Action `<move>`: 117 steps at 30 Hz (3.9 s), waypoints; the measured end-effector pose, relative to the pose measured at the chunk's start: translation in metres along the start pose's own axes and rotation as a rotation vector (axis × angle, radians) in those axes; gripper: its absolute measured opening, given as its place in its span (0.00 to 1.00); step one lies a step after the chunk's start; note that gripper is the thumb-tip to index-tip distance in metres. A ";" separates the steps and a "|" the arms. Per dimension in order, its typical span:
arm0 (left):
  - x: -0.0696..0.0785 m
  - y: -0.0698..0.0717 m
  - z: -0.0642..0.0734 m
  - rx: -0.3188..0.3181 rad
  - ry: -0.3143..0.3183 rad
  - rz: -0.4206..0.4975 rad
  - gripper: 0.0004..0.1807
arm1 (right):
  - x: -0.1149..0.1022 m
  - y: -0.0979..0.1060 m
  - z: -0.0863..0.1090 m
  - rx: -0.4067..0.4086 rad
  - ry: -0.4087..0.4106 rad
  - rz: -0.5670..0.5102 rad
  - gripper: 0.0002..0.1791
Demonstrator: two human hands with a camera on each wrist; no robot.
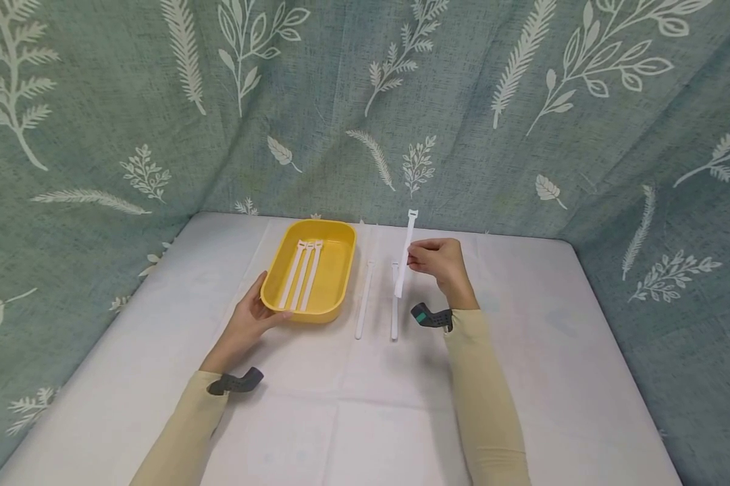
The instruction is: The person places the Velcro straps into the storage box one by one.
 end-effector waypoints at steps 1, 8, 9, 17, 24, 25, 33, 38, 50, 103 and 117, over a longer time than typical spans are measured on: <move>0.000 0.000 0.000 0.000 0.002 0.001 0.64 | -0.001 -0.003 -0.001 -0.001 -0.001 -0.001 0.19; -0.001 0.000 -0.001 -0.002 -0.003 0.003 0.64 | -0.005 -0.020 -0.015 -0.007 -0.015 0.003 0.18; -0.001 0.000 -0.001 -0.002 -0.003 0.005 0.64 | -0.006 -0.023 -0.016 -0.014 -0.013 -0.003 0.18; -0.002 0.001 -0.001 -0.004 -0.004 0.016 0.65 | -0.012 -0.042 -0.028 -0.038 -0.020 -0.007 0.17; 0.000 0.001 -0.001 -0.007 -0.011 0.018 0.65 | -0.012 -0.058 -0.038 -0.043 -0.056 0.002 0.15; 0.000 0.001 -0.001 -0.008 -0.015 0.018 0.65 | -0.012 -0.061 -0.040 -0.047 -0.056 0.002 0.15; 0.000 0.000 -0.001 -0.005 -0.016 0.008 0.65 | -0.013 -0.077 -0.050 -0.089 -0.035 -0.030 0.13; -0.001 0.001 0.000 -0.003 -0.012 -0.002 0.65 | -0.015 -0.089 -0.055 -0.107 -0.039 -0.014 0.12; 0.003 0.000 0.002 -0.011 -0.021 0.008 0.63 | -0.012 -0.113 -0.069 -0.146 -0.078 0.004 0.12; 0.005 0.000 0.002 -0.009 -0.023 0.016 0.64 | -0.004 -0.175 -0.108 -0.095 -0.198 0.523 0.10; 0.003 -0.002 0.001 -0.018 -0.034 0.027 0.63 | -0.001 -0.187 -0.105 -0.129 -0.192 0.673 0.07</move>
Point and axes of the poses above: each hand's wrist, its own z-axis away from the middle knuckle, its own y-axis out of the back of the hand, x = y × z, the point moved 8 cm from there along -z, towards the middle knuckle, and after that the axes turned 14 degrees about -x, right-handed, at the moved point
